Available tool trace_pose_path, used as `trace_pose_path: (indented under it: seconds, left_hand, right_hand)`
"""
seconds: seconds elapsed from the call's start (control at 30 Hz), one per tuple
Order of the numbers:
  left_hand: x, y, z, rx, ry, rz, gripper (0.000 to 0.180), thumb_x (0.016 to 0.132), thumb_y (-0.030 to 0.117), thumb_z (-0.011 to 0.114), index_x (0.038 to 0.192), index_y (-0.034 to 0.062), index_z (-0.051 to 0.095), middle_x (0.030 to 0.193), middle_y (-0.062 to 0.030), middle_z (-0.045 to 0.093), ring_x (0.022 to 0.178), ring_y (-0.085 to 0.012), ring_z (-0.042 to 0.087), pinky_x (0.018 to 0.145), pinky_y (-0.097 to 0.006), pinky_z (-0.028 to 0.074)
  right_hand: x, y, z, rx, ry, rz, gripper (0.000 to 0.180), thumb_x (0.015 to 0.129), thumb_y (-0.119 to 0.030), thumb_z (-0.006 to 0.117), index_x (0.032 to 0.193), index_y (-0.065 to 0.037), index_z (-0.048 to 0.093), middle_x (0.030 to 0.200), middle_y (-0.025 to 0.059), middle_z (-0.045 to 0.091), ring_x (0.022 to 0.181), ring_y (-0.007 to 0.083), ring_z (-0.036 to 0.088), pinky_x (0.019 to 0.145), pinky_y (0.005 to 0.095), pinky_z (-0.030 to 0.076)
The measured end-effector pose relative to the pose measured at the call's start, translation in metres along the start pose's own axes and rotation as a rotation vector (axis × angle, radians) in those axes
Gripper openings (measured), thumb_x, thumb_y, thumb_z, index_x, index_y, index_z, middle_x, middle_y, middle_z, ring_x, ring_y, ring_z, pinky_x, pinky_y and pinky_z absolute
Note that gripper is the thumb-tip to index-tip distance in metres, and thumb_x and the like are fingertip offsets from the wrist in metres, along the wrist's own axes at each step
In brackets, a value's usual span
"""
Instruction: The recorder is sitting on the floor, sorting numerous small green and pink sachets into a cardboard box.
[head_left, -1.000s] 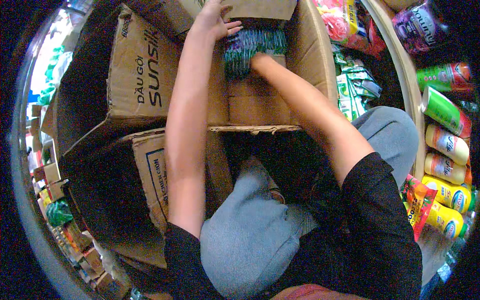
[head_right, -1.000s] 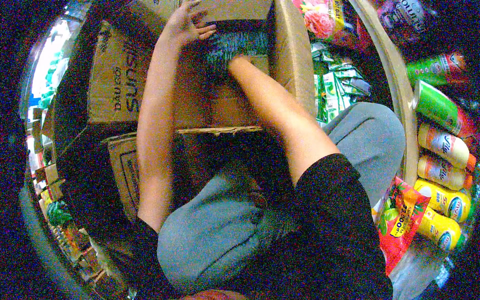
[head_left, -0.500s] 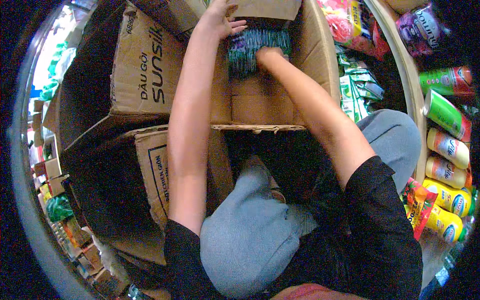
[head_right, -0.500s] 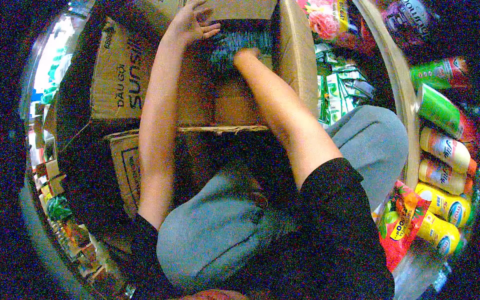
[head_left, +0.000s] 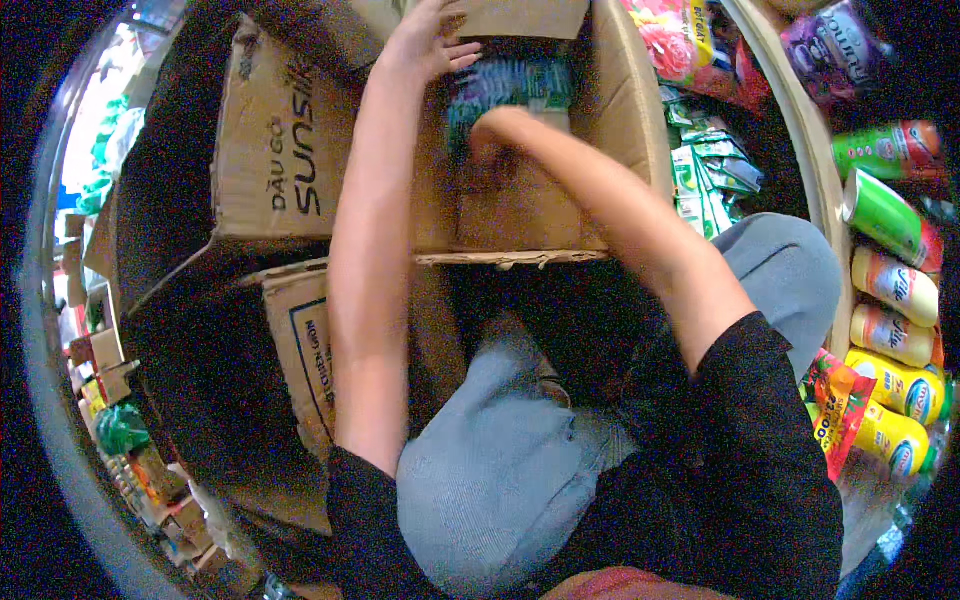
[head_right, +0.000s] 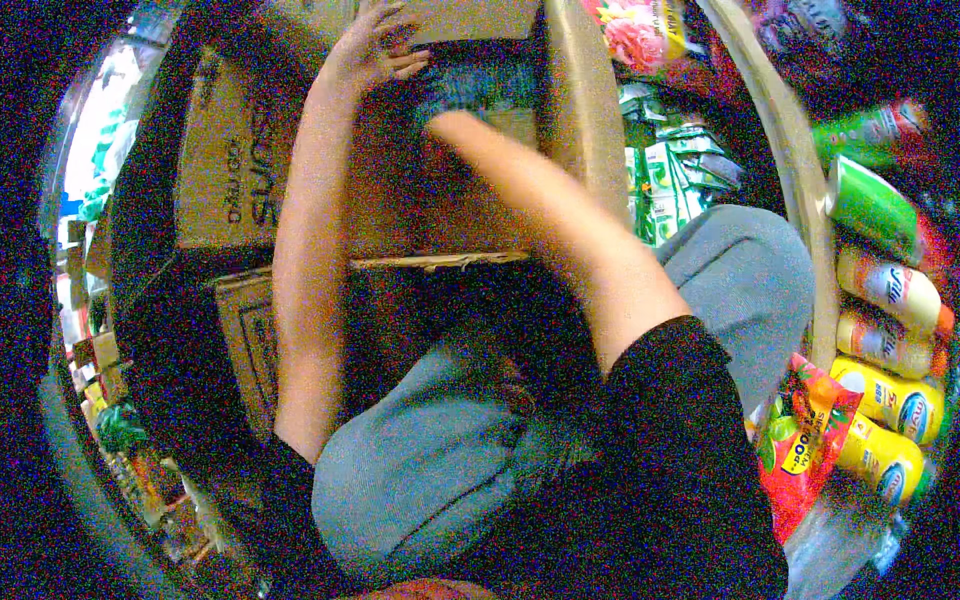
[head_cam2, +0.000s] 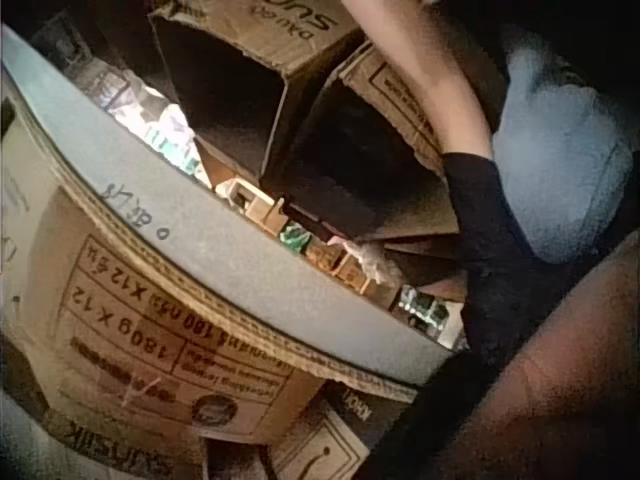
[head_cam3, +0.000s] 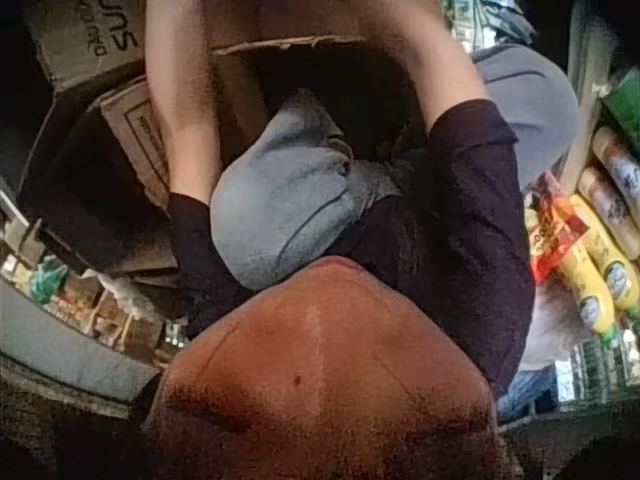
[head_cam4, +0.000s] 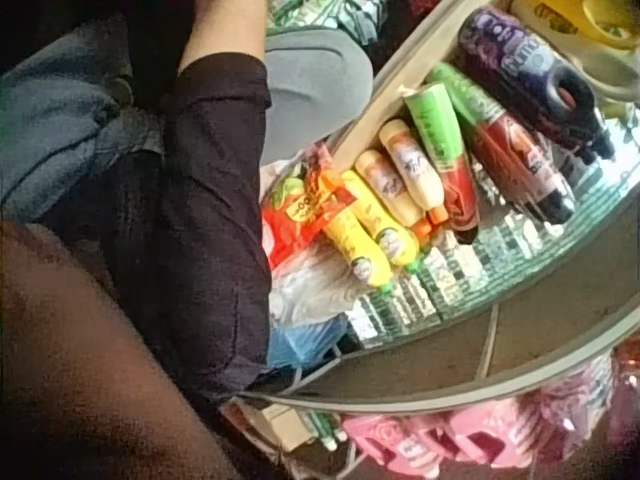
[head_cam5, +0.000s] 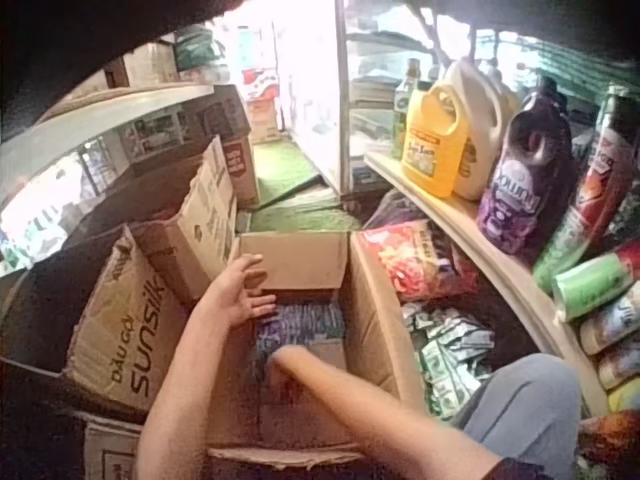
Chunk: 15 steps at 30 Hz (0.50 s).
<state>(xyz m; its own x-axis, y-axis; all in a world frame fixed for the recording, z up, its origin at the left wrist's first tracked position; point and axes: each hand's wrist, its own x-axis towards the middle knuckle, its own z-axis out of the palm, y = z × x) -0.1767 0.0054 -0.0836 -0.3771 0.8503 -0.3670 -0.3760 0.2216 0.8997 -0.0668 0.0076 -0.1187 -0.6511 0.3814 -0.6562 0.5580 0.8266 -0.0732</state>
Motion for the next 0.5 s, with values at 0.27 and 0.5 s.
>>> trace_pose_path:
  seconds: [0.27,0.5]
  left_hand:
    - [0.020,-0.008,-0.006,-0.059,-0.095,-0.184,0.066,0.069,0.038,0.060,0.117,0.0026,0.033,0.120,-0.0141,0.032,0.099,-0.0366,0.041,0.082,-0.043,0.039]
    - [0.015,-0.003,0.000,-0.010,-0.111,-0.141,0.055,0.070,0.040,0.059,0.108,0.0039,0.043,0.113,-0.0157,0.034,0.091,-0.0353,0.050,0.078,-0.040,0.044]
  right_hand:
    - [-0.007,0.011,-0.046,0.107,-0.312,-0.304,0.036,0.076,-0.034,0.055,0.097,-0.005,0.057,0.101,0.0080,0.057,0.084,0.0174,0.057,0.065,0.0325,0.049]
    - [-0.130,0.064,-0.160,-0.354,0.056,0.098,0.017,0.068,-0.019,0.057,0.078,-0.007,0.064,0.081,0.0082,0.062,0.072,0.0178,0.059,0.062,0.0307,0.046]
